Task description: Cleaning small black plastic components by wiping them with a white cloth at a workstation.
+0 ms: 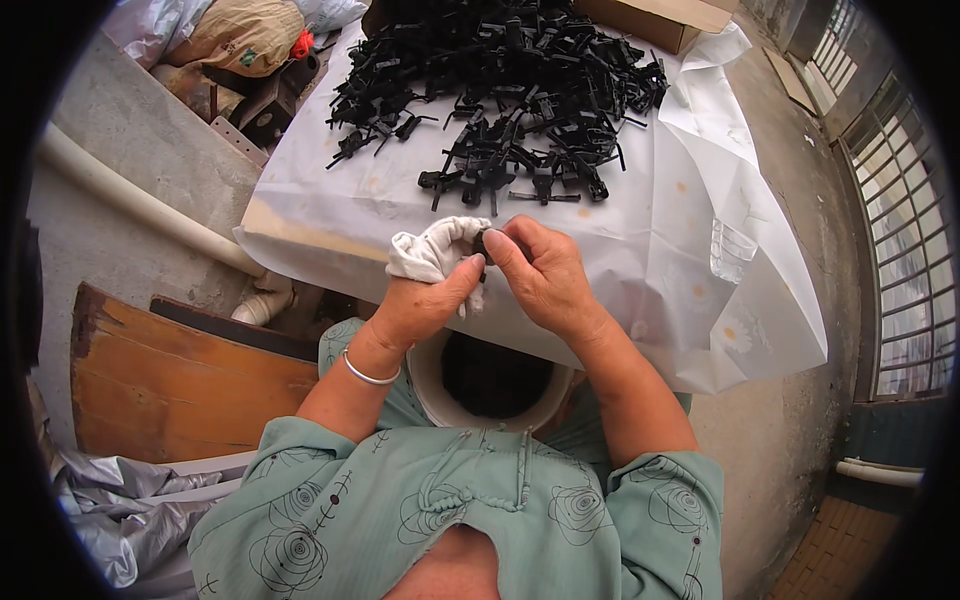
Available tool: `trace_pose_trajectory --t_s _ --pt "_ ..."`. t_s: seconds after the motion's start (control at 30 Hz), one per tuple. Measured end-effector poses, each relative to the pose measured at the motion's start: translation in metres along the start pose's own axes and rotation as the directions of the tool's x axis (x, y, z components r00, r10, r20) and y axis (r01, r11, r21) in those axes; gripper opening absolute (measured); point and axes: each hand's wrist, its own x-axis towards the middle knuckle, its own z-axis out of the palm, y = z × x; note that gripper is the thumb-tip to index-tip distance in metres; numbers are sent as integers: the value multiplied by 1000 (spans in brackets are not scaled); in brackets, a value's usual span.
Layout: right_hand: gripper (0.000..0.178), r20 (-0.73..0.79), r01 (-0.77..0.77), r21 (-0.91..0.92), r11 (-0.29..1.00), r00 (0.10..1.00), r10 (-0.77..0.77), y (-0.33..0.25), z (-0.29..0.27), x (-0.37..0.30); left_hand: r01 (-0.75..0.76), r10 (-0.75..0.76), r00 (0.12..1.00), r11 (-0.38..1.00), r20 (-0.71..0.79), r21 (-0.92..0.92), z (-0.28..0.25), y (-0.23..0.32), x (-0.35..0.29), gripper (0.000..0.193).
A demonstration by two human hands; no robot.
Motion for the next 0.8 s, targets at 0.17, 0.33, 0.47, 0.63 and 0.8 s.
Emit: trace_pose_trajectory --t_s 0.17,0.33,0.47,0.63,0.8 --pt "27 94 33 -157 987 995 -18 9 1 -4 67 -47 993 981 -111 184 2 -1 0 25" --pt "28 36 -93 91 992 995 90 17 16 -6 -363 514 855 510 62 780 2 -8 0 28" --pt "24 85 -68 29 997 994 65 8 5 -7 -320 405 913 794 -57 518 4 -11 -1 28" --pt "12 197 -81 -418 905 964 177 -4 -12 -2 10 -13 986 1000 -169 -19 -5 6 -1 25" --pt "11 124 163 -225 961 983 -138 -1 -11 0 38 -38 994 999 -98 1 -11 2 -1 27"
